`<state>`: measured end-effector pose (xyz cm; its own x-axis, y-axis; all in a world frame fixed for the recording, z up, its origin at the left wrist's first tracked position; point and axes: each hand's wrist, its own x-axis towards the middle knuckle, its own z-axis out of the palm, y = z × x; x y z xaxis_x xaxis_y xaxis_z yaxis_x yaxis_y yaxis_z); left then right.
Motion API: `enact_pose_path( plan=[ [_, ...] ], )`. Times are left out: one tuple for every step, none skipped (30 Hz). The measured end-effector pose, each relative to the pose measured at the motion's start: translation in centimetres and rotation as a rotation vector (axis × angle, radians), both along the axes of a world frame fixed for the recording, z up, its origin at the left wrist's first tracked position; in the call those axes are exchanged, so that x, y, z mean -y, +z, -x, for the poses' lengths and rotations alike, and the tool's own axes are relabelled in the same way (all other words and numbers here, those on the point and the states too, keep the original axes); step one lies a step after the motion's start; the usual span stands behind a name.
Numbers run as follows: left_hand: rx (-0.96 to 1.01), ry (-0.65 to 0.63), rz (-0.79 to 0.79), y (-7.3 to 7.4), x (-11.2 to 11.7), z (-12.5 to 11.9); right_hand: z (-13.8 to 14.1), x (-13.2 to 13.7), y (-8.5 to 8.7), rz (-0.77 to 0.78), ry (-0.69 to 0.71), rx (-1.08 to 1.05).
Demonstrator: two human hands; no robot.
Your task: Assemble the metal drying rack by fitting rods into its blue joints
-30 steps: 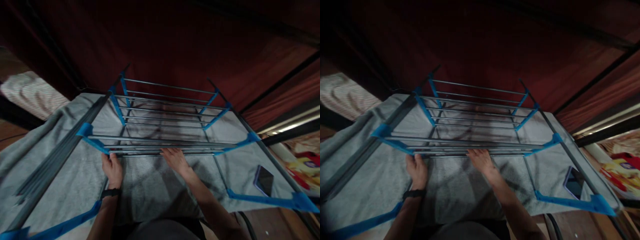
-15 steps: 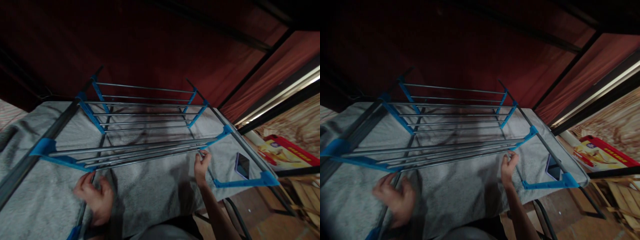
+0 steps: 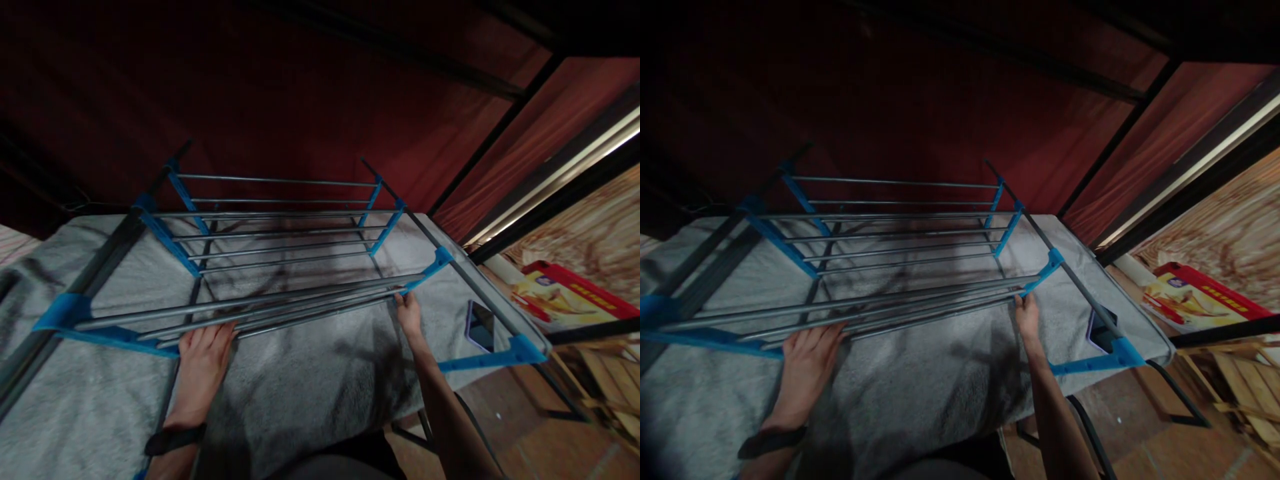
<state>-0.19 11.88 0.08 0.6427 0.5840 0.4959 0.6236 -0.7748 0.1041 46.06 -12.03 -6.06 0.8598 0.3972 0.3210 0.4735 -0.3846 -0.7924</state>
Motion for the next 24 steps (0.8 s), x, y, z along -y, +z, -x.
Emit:
enact_pose_path(
  plan=[
    [-0.010,-0.029,0.000,0.1,-0.3,0.2,-0.1,0.1,0.0,0.005,-0.001,-0.005],
    [-0.013,-0.048,0.001,0.2,-0.5,0.4,-0.3,0.1,0.0,0.008,0.002,-0.010],
    [-0.012,-0.057,0.008,0.1,-0.7,0.6,-0.4,0.2,0.0,0.011,0.006,-0.014],
    [-0.010,-0.059,0.021,0.1,-0.8,0.7,-0.6,0.2,0.1,0.013,0.011,-0.018],
    [-0.012,-0.057,0.042,0.0,-0.9,0.9,-0.7,0.2,0.1,0.015,0.016,-0.020],
    [-0.016,-0.057,0.066,-0.2,-1.0,1.0,-0.8,0.2,0.1,0.016,0.021,-0.023],
    [-0.018,-0.060,0.087,-0.3,-1.0,1.1,-0.8,0.3,0.2,0.016,0.027,-0.026],
    [-0.024,-0.063,0.103,-0.3,-1.1,1.2,-0.8,0.3,0.2,0.015,0.034,-0.028],
    [-0.029,-0.063,0.108,-0.4,-1.1,1.3,-0.8,0.3,0.2,0.012,0.040,-0.030],
    [-0.033,-0.061,0.104,-0.4,-1.1,1.3,-0.7,0.3,0.2,0.010,0.047,-0.034],
    [-0.035,-0.059,0.095,-0.3,-1.2,1.3,-0.6,0.3,0.1,0.006,0.053,-0.037],
    [-0.037,-0.056,0.086,-0.3,-1.2,1.3,-0.5,0.4,0.1,0.003,0.059,-0.041],
    [-0.037,-0.054,0.079,-0.2,-1.2,1.3,-0.4,0.4,0.1,-0.001,0.065,-0.045],
    [-0.040,-0.055,0.073,-0.1,-1.3,1.3,-0.4,0.4,0.1,-0.004,0.069,-0.048],
    [-0.041,-0.058,0.066,-0.1,-1.3,1.3,-0.3,0.4,0.1,-0.008,0.072,-0.052],
    [-0.044,-0.059,0.058,0.0,-1.4,1.4,-0.2,0.3,0.2,-0.012,0.072,-0.055],
    [-0.048,-0.061,0.049,0.0,-1.4,1.4,-0.2,0.3,0.3,-0.016,0.071,-0.058],
    [-0.055,-0.063,0.042,-0.1,-1.5,1.5,-0.1,0.2,0.3,-0.020,0.067,-0.061],
    [-0.059,-0.064,0.037,-0.1,-1.5,1.5,-0.1,0.2,0.5,-0.025,0.061,-0.064],
    [-0.062,-0.062,0.036,-0.2,-1.5,1.5,0.0,0.1,0.6,-0.029,0.054,-0.067],
    [-0.061,-0.057,0.037,-0.3,-1.5,1.5,0.1,0.0,0.8,-0.034,0.047,-0.070],
    [-0.056,-0.051,0.040,-0.3,-1.5,1.5,0.2,0.0,0.9,-0.037,0.041,-0.072],
    [-0.046,-0.044,0.041,-0.4,-1.5,1.5,0.4,-0.1,1.1,-0.040,0.035,-0.073],
    [-0.035,-0.040,0.044,-0.4,-1.5,1.4,0.5,-0.1,1.3,-0.042,0.031,-0.075]
  ],
)
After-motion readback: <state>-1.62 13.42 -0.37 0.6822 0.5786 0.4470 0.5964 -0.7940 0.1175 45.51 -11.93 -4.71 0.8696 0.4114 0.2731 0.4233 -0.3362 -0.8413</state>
